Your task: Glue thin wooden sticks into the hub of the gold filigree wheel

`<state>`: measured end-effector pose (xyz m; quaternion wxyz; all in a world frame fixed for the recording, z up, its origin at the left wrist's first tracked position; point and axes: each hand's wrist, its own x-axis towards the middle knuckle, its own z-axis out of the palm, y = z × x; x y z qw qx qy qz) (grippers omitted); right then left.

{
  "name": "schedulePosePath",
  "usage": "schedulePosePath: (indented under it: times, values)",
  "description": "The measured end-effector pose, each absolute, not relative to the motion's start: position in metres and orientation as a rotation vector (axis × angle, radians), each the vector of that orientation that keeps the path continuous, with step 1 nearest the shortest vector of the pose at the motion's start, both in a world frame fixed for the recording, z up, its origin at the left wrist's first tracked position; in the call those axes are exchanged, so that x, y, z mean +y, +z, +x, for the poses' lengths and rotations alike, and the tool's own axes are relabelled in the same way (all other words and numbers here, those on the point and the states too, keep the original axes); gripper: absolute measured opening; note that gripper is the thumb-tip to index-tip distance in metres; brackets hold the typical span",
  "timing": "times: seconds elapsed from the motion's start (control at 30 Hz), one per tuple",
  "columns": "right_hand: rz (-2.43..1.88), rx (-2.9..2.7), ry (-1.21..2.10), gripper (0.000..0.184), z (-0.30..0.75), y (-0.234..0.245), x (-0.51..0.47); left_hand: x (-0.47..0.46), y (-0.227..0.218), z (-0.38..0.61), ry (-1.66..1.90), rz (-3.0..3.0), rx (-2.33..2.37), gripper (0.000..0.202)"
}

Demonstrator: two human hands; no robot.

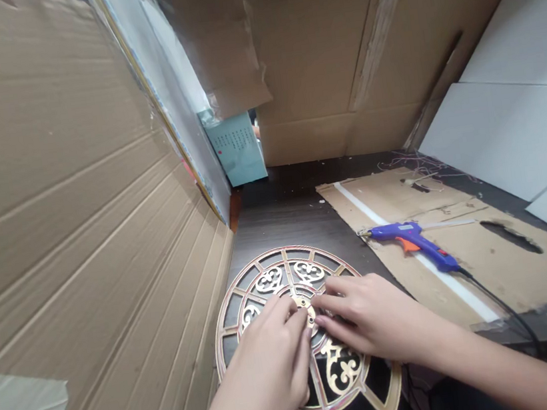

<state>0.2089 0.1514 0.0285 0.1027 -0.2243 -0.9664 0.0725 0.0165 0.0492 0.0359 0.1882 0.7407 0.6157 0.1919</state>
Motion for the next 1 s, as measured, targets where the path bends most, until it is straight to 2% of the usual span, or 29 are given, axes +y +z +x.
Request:
schedulePosePath:
  times: [0.23,0.47,0.67,1.0]
  values:
    - [-0.749,-2.841,0.323,0.023,0.211,0.030,0.150,0.060,0.054,0.019,0.434,1.961,1.752,0.033]
    - [-0.726,-2.791,0.411,0.017,0.214,0.029,0.154,0.084,0.058,0.009,0.392,1.901,1.733,0.026]
    - [-0.714,-2.781,0.403,0.021,0.215,0.028,0.153,0.091,0.058,0.016,0.443,1.896,1.765,0.027]
    - [-0.692,-2.779,0.346,0.025,0.213,0.024,0.154,0.098,0.045,0.011,0.564,1.873,1.776,0.013]
